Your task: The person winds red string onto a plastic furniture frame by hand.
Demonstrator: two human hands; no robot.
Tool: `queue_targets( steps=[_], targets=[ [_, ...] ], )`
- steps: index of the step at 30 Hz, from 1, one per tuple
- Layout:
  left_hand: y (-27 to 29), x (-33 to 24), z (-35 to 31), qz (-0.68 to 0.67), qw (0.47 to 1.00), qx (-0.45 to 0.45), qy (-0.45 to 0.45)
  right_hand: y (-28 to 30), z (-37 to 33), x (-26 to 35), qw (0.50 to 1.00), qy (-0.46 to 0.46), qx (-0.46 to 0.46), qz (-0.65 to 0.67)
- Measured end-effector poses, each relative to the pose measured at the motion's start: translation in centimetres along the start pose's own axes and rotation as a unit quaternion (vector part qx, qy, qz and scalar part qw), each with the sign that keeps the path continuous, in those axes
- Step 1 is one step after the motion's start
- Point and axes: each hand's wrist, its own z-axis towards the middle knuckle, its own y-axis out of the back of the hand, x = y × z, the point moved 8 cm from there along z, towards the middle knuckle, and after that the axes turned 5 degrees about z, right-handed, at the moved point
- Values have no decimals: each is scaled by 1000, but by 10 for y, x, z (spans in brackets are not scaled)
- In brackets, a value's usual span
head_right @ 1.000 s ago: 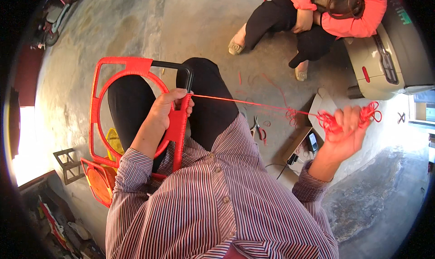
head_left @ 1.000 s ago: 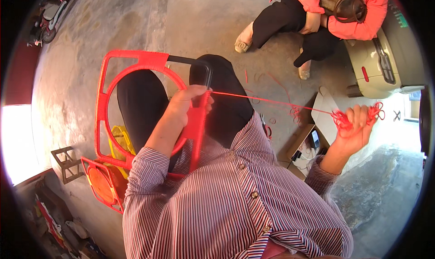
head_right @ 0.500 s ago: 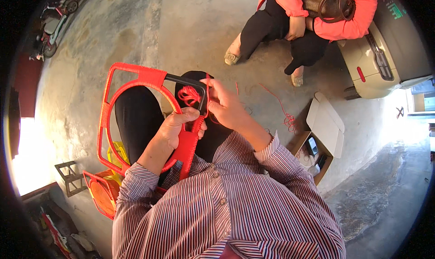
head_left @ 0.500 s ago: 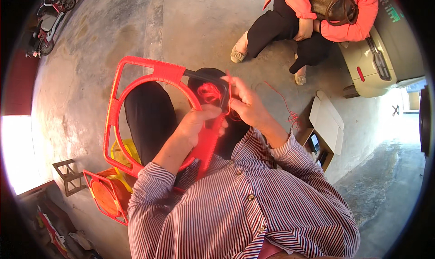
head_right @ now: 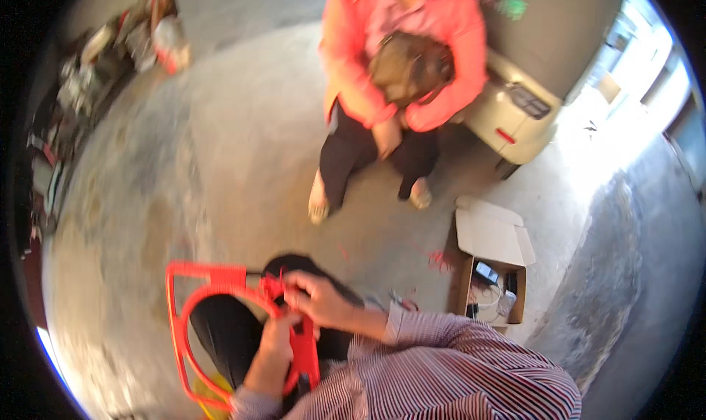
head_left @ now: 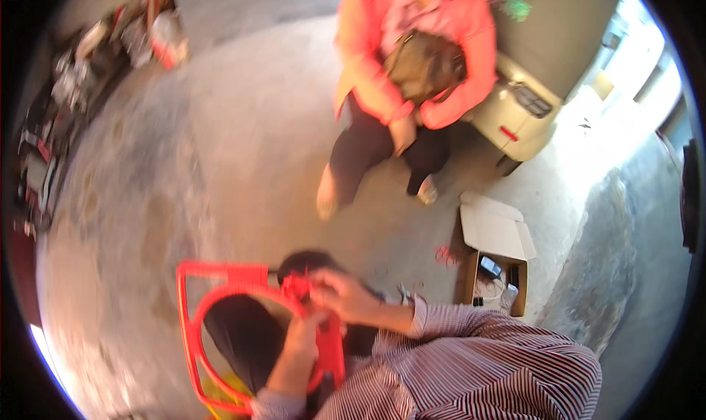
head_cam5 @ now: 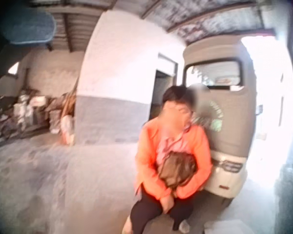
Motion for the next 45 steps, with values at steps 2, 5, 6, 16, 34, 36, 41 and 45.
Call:
queue_targets(
  steps=[2,5,6,16,34,36,41,45],
  targets=[
    [14,13,4,2,999,-19,29,-4,-1,-2,1000,1,12,10],
    [-3,6,7,-28,998,52,6,1,-1,5,1000,-15,10,23],
    [-4,6,9,-22,998,57,5,0,-2,0,998,-48,12,46],
    [-15,-4,19,-26,997,67,30,8,5,-10,987,-106,4,124],
    [-5,5,15,-11,998,44,36,3,2,-17,990,-98,20,97],
    [-6,4,15,-13,998,45,36,4,3,-17,991,-85,20,105],
    [-3,7,21,-25,997,64,26,3,3,-14,989,-98,24,105],
    [-3,6,20,-21,998,57,26,3,3,-9,989,-86,22,117]
  ],
)
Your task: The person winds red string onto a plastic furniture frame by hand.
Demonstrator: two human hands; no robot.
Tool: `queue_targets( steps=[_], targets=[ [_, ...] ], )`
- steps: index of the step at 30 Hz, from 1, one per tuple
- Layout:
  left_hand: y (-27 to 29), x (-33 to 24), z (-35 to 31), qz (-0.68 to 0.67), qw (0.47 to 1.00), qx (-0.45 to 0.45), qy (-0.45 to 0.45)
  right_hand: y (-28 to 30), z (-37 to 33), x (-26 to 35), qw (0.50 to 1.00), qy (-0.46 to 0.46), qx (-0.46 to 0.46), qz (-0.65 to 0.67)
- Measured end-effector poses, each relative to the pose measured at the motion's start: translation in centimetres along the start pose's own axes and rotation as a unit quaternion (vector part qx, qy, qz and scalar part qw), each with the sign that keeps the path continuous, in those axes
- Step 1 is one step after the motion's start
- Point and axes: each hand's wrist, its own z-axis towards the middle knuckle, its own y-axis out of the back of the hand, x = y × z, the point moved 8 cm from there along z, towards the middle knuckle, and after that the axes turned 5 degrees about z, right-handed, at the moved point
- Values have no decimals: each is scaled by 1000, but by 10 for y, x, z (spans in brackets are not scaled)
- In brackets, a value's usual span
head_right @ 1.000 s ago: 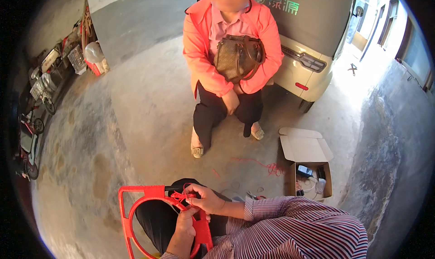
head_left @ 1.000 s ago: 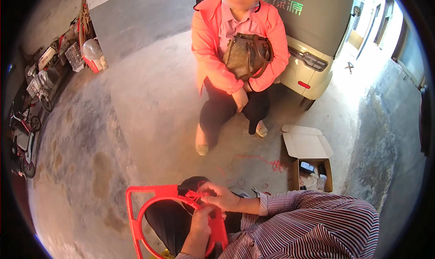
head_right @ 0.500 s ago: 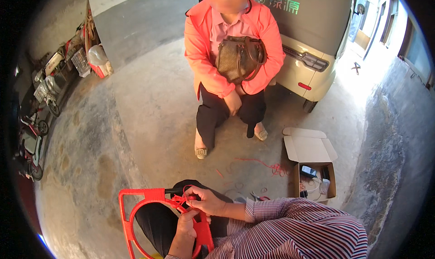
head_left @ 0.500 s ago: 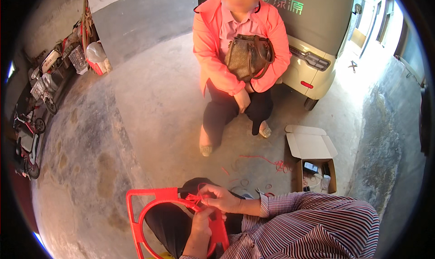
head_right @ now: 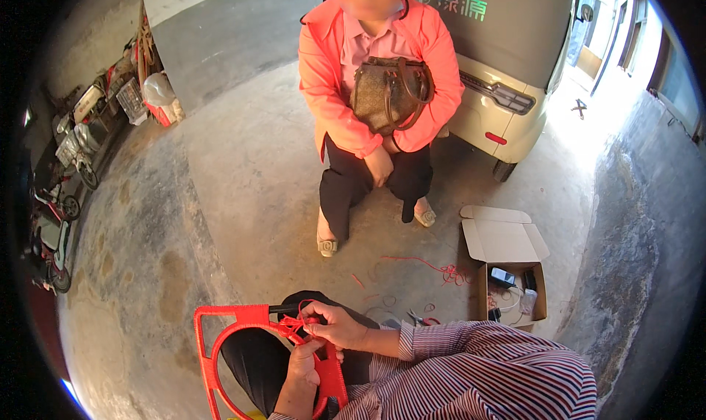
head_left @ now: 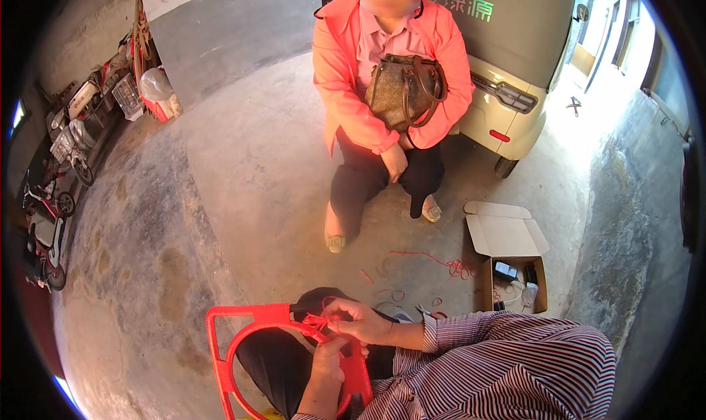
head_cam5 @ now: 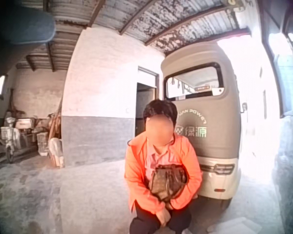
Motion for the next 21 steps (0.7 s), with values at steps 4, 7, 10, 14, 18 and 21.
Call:
queue_targets(
  steps=[4,7,10,14,18,21],
  targets=[
    [-1,0,-1,-3,1000,-5,2,2,1,-7,1000,-22,-2,13],
    [0,1,-1,-6,1000,-1,5,1,2,-4,1000,10,2,1],
    [2,3,0,-10,1000,4,8,1,1,-5,1000,11,-1,-7],
    [1,3,0,-9,1000,4,12,1,2,-5,1000,1,-2,-5],
    [0,0,-3,3,1000,-8,11,2,1,-4,1000,13,1,-3],
    [0,1,-2,5,1000,-9,11,1,1,-5,1000,-2,3,3]
  ],
)
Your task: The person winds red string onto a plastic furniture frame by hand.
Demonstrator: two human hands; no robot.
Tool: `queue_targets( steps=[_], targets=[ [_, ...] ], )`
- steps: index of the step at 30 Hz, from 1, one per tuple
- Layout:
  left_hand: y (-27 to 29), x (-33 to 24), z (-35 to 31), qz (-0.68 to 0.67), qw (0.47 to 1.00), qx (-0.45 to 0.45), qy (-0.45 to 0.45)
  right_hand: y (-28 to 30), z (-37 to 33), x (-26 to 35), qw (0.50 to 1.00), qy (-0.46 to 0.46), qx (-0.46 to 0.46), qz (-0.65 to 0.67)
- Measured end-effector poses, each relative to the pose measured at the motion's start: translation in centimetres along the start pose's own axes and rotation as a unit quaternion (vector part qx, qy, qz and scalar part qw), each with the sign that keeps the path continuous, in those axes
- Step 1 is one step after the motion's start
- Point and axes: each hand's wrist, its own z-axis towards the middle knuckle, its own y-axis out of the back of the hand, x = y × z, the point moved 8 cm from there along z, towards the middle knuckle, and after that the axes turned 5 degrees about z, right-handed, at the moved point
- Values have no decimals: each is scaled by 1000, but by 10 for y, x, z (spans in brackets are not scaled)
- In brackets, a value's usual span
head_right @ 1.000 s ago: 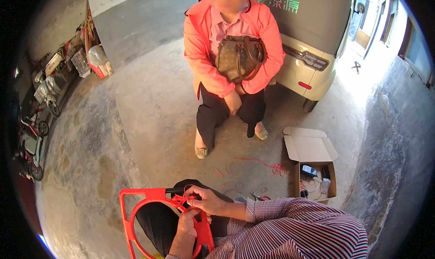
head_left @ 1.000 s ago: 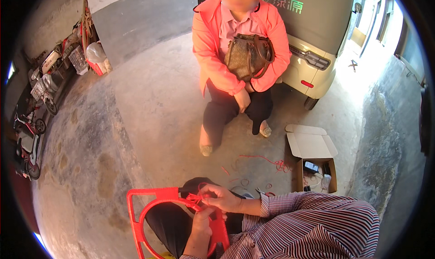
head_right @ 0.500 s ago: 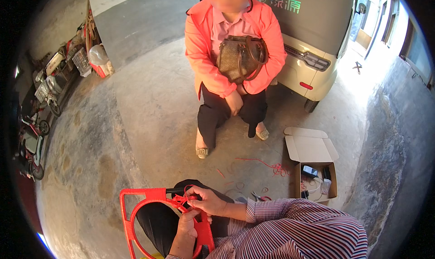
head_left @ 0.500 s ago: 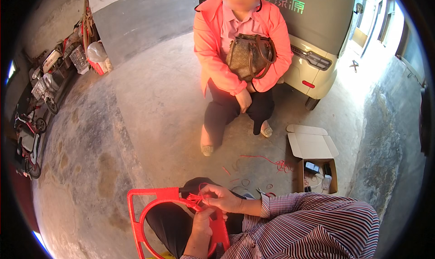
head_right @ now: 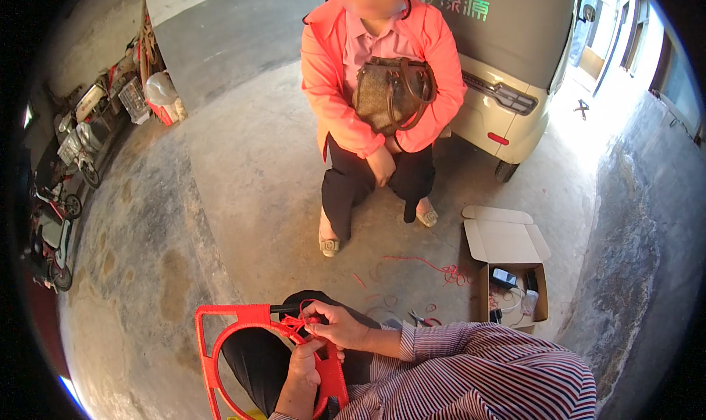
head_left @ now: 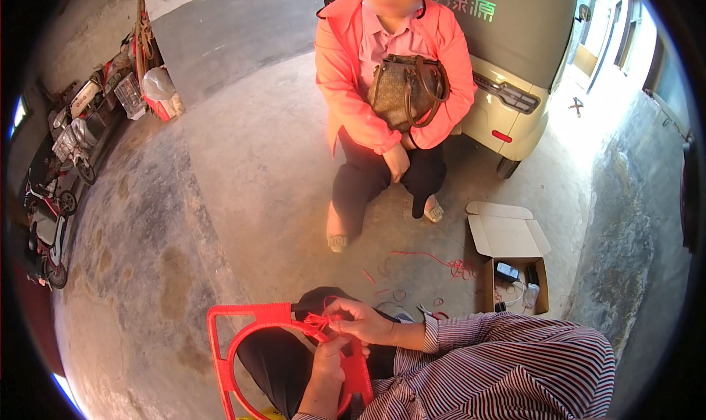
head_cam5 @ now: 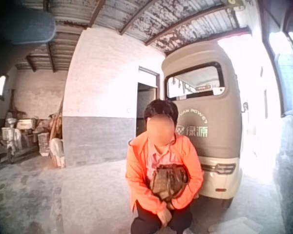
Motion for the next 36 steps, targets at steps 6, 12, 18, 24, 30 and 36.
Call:
queue_targets(
  steps=[6,12,18,24,30,36],
  targets=[
    [-2,0,1,-9,1000,11,-4,0,-1,0,1000,-1,7,17],
    [-1,-1,0,-6,1000,7,-7,1,1,-6,1000,4,11,19],
    [-1,1,-1,-13,1000,-5,4,0,1,-6,1000,4,15,20],
    [0,1,0,-7,1000,-15,1,-1,0,-3,1000,-13,14,22],
    [1,2,1,-14,1000,-8,6,0,1,-4,1000,-1,18,22],
    [2,1,2,-14,1000,-8,3,0,2,-5,1000,-4,13,21]
  ],
)
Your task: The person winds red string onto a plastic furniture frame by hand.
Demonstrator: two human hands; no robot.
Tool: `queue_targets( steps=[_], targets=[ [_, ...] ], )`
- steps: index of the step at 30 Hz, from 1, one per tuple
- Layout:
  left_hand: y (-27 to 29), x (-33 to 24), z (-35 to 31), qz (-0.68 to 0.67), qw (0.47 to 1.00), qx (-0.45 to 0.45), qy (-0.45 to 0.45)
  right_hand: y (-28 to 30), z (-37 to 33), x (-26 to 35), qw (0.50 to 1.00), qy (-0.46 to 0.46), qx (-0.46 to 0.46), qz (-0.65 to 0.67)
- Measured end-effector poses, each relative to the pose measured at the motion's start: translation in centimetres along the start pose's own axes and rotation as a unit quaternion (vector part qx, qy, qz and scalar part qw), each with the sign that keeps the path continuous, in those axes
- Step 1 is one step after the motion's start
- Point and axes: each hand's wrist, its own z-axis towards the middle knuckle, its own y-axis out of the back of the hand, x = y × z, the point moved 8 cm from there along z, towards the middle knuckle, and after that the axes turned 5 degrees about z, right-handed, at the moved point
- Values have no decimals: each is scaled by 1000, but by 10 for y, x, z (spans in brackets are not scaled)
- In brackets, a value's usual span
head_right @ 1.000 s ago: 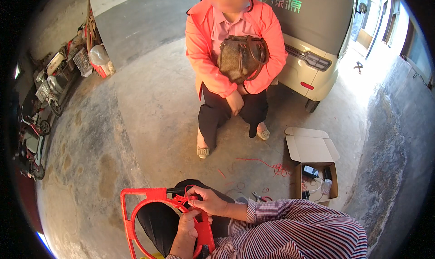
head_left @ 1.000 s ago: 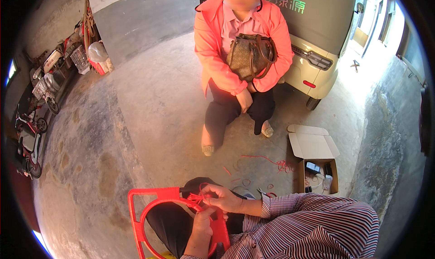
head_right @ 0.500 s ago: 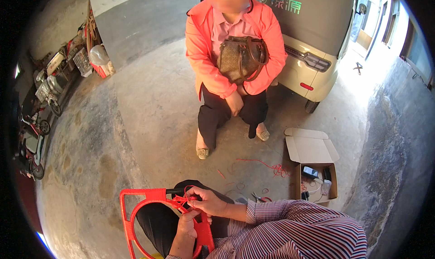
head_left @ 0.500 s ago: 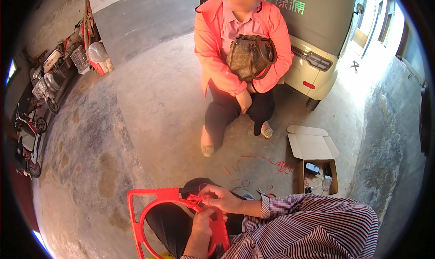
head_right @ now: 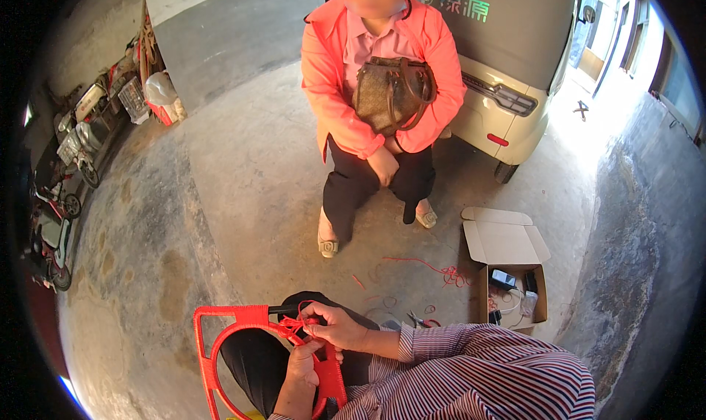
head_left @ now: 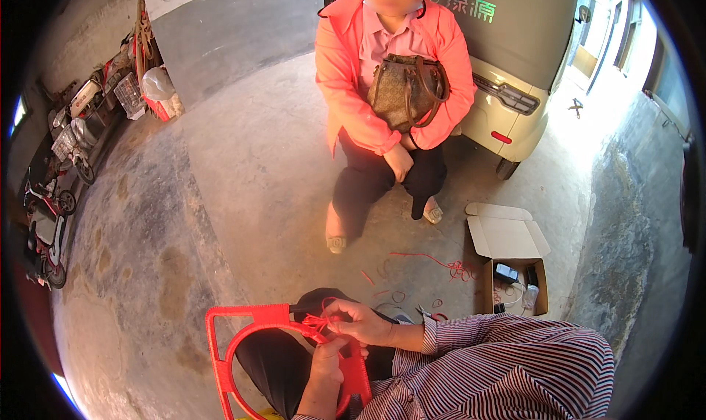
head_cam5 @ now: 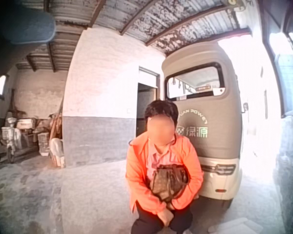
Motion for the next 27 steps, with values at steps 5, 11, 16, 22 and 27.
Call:
queue_targets(
  steps=[5,11,16,22,27],
  targets=[
    [0,0,1,1,1000,6,-3,-1,0,4,1000,10,-5,-9],
    [3,0,3,3,1000,4,-1,0,0,2,1000,-7,-9,0],
    [5,0,2,3,1000,7,-11,-1,3,-5,1000,20,6,6],
    [0,-2,-1,4,1000,0,-5,2,4,-7,999,35,10,6],
    [0,-2,-1,5,1000,0,-11,2,3,-6,1000,17,5,-5]
  ],
)
